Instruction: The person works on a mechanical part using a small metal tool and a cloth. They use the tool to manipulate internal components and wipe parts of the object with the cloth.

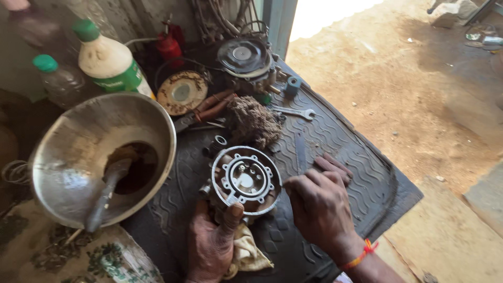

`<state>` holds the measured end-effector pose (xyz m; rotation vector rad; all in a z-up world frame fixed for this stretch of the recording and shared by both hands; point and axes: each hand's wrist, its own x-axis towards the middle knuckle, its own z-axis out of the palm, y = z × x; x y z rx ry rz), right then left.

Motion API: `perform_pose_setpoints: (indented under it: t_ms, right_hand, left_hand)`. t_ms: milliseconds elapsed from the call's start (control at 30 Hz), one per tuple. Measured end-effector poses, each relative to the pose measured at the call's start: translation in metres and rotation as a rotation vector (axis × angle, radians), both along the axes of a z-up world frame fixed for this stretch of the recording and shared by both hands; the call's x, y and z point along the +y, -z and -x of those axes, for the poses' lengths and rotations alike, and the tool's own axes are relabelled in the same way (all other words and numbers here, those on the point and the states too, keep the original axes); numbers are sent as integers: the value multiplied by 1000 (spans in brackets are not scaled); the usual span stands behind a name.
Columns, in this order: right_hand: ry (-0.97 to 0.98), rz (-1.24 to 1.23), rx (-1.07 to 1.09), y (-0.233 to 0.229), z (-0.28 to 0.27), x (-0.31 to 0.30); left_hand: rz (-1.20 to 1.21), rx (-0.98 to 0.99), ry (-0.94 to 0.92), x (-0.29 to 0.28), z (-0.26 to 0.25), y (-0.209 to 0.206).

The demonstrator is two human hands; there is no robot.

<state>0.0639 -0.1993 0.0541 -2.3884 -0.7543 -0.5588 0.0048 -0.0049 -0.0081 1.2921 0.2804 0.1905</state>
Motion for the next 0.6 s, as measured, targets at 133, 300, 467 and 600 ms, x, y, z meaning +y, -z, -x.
perform_pose_setpoints:
  t_ms: [133, 300, 467, 600]
  right_hand:
    - [-37, -3, 0, 5, 1, 9]
    - [67, -3, 14, 10, 14, 1]
    - [41, -55, -9, 14, 18, 8]
    - [104, -101, 47, 20, 19, 1]
  left_hand:
    - [26, -95, -8, 1, -1, 0]
    - [11, -24, -8, -5, 4, 3]
    - [-31, -128, -17, -2, 3, -3]
    - [-24, -53, 8, -5, 4, -5]
